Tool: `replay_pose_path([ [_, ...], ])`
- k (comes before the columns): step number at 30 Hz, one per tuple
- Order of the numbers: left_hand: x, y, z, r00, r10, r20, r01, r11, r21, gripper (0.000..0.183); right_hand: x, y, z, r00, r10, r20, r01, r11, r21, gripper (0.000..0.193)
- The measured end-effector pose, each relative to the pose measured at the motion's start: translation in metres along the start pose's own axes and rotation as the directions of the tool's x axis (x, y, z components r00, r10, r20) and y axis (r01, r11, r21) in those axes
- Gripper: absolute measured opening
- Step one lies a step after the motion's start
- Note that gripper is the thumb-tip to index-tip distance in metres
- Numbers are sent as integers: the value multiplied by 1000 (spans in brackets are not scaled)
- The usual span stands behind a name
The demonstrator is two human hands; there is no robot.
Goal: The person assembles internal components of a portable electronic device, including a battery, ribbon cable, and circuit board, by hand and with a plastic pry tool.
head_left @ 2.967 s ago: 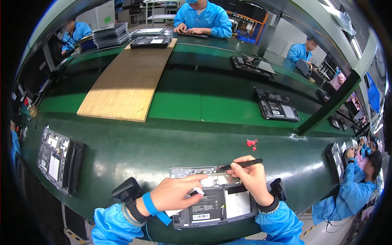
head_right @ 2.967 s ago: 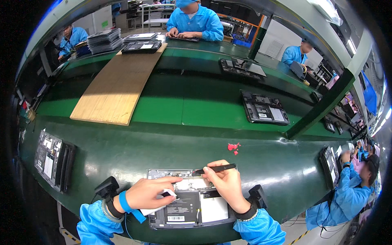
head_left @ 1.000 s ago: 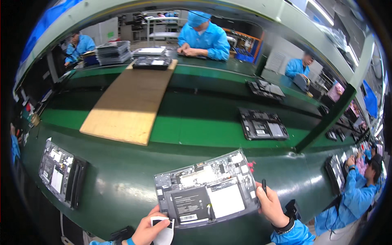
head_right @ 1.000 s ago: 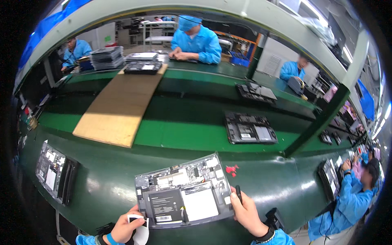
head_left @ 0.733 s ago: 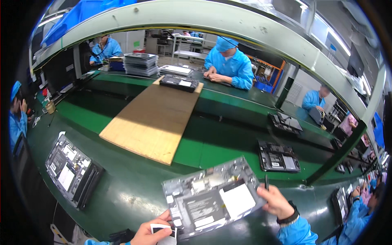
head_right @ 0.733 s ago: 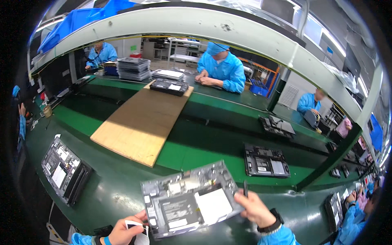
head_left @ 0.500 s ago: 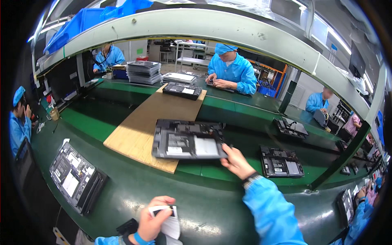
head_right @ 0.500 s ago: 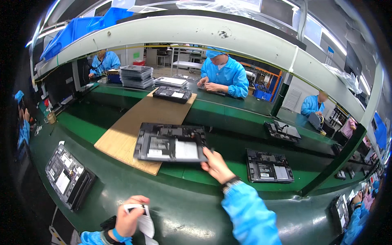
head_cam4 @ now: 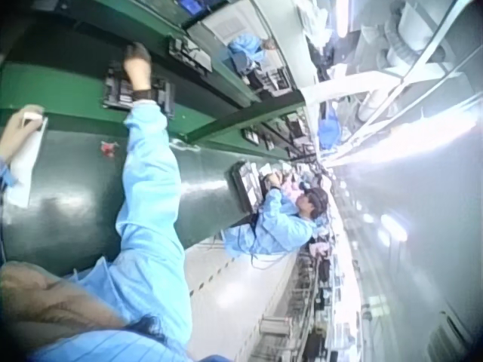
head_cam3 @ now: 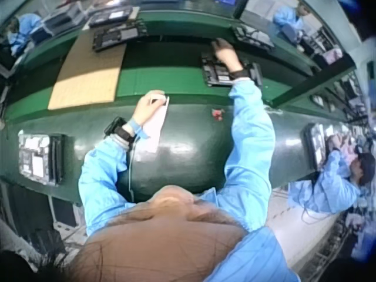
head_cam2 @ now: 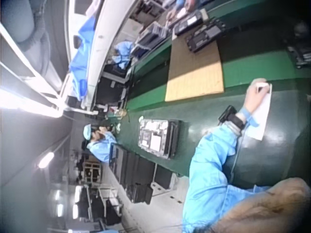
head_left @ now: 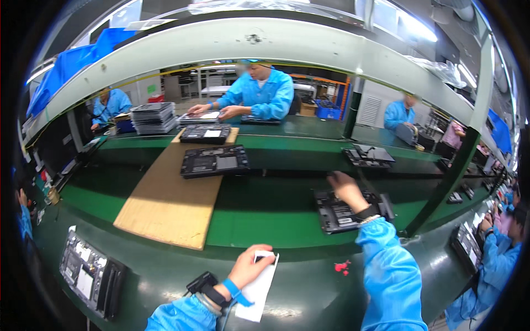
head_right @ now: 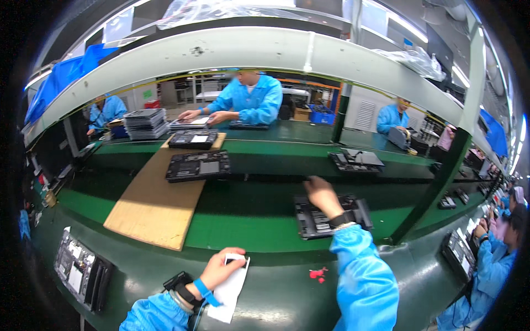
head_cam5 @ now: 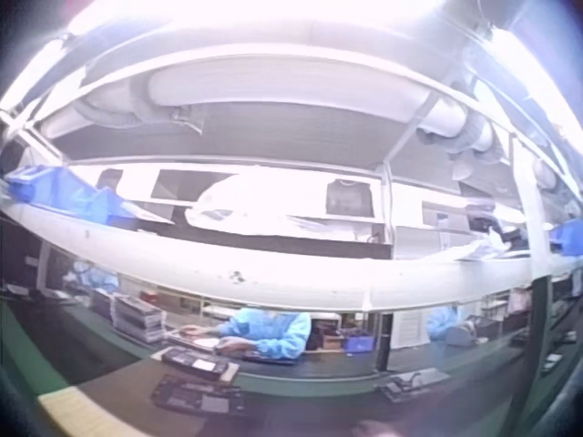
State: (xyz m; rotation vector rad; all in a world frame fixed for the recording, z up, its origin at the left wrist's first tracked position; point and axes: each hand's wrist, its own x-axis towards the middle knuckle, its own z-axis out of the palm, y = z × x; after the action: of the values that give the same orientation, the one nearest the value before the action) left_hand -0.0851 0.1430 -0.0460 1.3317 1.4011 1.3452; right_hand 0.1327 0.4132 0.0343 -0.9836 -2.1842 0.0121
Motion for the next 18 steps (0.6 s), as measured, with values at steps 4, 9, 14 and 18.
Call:
replay_pose_path([
  [4,68,0,40,988,-140,72,155,943,-293,32,-77,132,-73,804,595,-17,-555,739,-383,32],
  [9,125,-5,109,959,-3,285,100,939,-329,23,-111,146,-62,610,783,122,-777,621,-103,51],
  [14,122,-5,93,993,21,119,19,944,-330,22,-103,76,-71,625,695,354,-773,615,156,35],
  [18,19,47,23,993,42,112,-5,949,-314,12,-121,-24,-122,681,487,547,-709,626,325,28],
])
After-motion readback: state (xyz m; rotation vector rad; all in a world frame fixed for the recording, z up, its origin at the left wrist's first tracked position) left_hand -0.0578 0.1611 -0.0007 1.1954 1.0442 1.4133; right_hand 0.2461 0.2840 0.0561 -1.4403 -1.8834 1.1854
